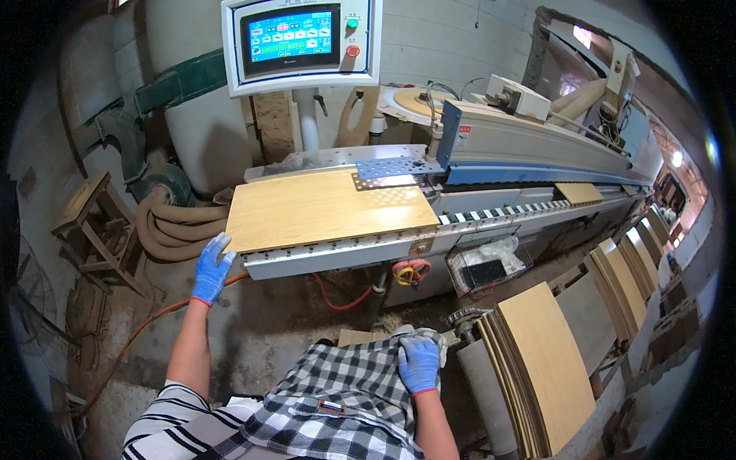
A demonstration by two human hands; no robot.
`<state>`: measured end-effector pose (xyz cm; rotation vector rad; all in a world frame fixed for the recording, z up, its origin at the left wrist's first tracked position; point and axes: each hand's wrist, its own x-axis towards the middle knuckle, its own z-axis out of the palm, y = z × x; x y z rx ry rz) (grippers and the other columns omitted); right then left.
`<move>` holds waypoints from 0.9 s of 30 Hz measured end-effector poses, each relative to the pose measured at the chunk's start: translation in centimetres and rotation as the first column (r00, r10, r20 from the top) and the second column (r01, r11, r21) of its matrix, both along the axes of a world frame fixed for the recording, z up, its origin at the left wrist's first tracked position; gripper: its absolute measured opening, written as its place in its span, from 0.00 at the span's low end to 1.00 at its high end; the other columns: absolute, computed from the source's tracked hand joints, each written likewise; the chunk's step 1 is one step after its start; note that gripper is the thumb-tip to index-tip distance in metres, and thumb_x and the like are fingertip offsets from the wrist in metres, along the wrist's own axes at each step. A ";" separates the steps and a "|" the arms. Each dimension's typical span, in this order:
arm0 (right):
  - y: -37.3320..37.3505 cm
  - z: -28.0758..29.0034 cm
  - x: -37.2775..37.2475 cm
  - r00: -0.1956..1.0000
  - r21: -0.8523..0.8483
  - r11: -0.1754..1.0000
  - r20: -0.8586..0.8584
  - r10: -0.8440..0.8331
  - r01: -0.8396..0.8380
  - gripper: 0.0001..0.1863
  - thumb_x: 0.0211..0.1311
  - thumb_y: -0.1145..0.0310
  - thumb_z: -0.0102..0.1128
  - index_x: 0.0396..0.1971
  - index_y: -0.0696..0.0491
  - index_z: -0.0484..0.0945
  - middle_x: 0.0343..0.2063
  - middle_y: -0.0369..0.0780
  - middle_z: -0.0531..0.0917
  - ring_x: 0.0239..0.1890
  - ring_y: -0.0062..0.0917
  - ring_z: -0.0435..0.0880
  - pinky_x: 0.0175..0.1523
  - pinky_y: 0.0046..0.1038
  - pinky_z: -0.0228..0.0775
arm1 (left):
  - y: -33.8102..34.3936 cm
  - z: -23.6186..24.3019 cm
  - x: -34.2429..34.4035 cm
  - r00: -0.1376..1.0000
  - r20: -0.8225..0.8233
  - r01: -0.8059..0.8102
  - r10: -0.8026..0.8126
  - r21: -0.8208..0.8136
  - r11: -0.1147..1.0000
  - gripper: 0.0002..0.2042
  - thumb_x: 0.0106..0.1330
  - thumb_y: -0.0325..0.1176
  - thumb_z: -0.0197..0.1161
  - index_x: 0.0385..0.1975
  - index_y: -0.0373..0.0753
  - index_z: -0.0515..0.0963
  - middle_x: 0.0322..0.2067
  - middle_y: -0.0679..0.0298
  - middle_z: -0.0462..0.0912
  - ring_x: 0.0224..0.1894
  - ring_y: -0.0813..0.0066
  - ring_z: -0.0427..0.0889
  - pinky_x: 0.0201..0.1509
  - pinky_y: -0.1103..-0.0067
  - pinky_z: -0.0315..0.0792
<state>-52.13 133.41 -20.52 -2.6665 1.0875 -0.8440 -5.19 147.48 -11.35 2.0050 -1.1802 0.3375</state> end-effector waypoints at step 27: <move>-1.3 0.4 -0.6 0.988 0.069 0.997 0.149 -0.027 0.017 0.11 0.55 0.68 0.56 0.38 0.53 0.78 0.37 0.44 0.80 0.44 0.39 0.77 0.54 0.39 0.64 | -4.6 1.1 -3.6 0.995 0.099 0.003 -0.009 0.064 0.998 0.21 0.58 0.40 0.62 0.52 0.42 0.75 0.54 0.56 0.75 0.63 0.58 0.64 0.69 0.66 0.51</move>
